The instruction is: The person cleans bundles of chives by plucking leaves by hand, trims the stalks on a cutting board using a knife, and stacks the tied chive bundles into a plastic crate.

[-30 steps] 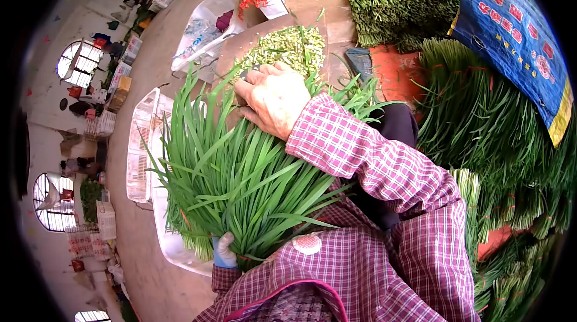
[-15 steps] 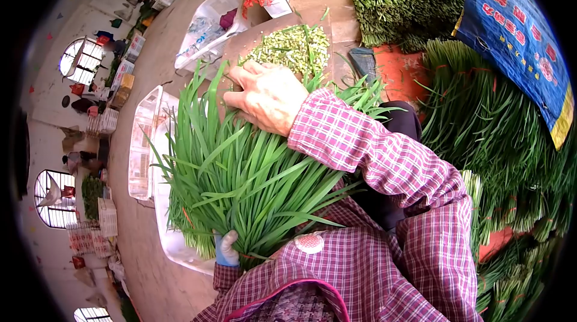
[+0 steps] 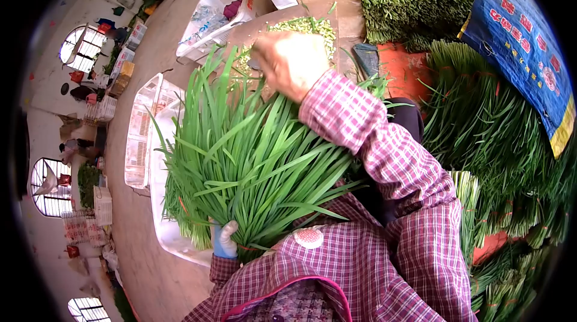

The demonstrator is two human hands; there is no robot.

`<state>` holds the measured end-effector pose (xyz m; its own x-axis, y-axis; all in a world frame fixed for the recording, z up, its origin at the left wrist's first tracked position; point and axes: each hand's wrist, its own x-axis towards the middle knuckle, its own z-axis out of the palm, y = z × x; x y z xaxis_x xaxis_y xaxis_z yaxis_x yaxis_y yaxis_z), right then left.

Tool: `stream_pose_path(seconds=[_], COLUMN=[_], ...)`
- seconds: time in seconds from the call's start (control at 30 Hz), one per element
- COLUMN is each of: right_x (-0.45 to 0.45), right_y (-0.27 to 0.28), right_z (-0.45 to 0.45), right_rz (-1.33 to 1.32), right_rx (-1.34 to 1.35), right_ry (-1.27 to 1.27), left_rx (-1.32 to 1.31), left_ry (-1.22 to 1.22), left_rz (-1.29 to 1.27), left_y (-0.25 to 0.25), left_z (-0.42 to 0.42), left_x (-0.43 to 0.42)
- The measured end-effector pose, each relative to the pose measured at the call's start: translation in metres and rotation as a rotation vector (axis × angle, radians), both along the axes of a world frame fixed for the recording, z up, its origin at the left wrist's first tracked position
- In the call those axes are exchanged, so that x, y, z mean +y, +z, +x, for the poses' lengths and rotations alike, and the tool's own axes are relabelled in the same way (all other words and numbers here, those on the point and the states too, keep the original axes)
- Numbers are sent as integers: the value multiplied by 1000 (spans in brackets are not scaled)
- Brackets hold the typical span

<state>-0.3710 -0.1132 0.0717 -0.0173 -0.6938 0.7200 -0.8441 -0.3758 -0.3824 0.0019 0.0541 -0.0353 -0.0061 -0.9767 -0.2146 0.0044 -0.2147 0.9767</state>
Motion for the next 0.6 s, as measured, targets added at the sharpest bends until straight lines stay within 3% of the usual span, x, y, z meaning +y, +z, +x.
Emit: stream_pose_path(seconds=[0.1,0.23,0.37,0.43,0.5,0.6], right_x=[-4,20,44,45,52,53], right_y=[10,4,13,22,33,39], right_z=[-46,-72,-50,-32,-8,30], right_rz=[0,0,-4,-110,-9,-27], right_rx=[-129,134,21,8,68,106], right_ry=[-205,-288,-116,55,198,345], left_rx=[108,102,178,12,-6,-26], left_ry=[38,98,10,-18,0,-35], left_rz=[9,-8,-35,-57,-93,131], left_y=[25,15,16,5,13,-15], left_z=[-24,-22,-12,-4,-15,15], left_x=[2,-4,-6,-7,-4,0])
